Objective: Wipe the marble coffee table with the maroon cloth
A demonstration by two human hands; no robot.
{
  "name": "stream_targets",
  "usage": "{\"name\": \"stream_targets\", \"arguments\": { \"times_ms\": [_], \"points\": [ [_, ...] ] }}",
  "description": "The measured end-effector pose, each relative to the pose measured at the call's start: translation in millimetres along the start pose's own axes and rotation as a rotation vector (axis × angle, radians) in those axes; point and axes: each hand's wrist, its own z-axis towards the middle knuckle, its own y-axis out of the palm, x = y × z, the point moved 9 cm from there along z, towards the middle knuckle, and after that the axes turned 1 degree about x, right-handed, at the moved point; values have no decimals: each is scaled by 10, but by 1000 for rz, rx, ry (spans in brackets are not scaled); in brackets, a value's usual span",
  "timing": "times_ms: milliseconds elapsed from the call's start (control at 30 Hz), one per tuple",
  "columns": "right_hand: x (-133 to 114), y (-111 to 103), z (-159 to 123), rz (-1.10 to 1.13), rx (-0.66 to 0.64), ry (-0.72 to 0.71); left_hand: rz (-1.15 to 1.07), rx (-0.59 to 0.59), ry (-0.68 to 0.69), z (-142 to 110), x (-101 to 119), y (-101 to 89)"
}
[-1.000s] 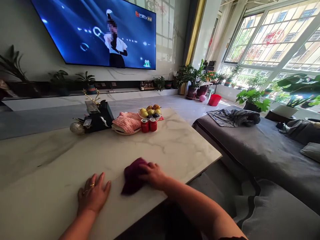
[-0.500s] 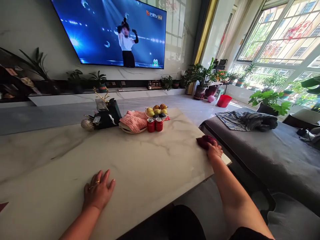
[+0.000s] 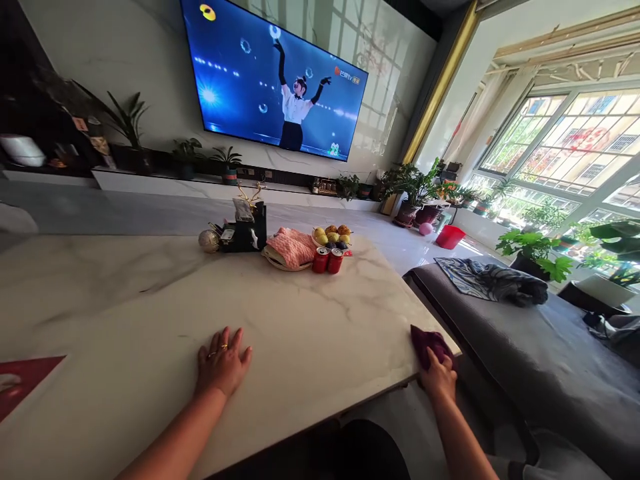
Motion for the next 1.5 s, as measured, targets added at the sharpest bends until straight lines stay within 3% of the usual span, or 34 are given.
{"name": "stream_targets", "arguments": {
  "times_ms": [100, 200, 333, 500, 633, 733, 833, 1100, 1300, 1500],
  "points": [
    [-350, 111, -409, -23, -60, -122, -34, 10, 3, 5, -4, 8],
    [-647, 162, -782, 6, -40, -297, -63, 18, 9, 7, 5, -2],
    [-1039, 210, -1224, 167, -73, -514, -92, 15, 11, -14, 8, -28],
    [-2051, -12, -1895, 478, -188, -921, -108, 4, 13, -41, 2, -60],
    [-2834, -286, -2155, 474, -121, -1028, -135, -28, 26, -49, -1, -76],
    [-3182, -234, -2208, 352, -207, -1052, -152, -48, 30, -64, -7, -73],
    [-3273, -90, -2224, 270, -278, -1071, -161, -30, 30, -79, -10, -75],
    [-3252, 94, -2191, 255, -217, -1050, -218, -2, 46, -83, -15, -41],
    [-3309, 143, -2220, 194, -118, -1012, -265, -9, 67, -83, -27, -9],
    [-3542, 126, -2179, 135, -79, -890, -300, -27, 85, -80, -16, 23]
  ]
}}
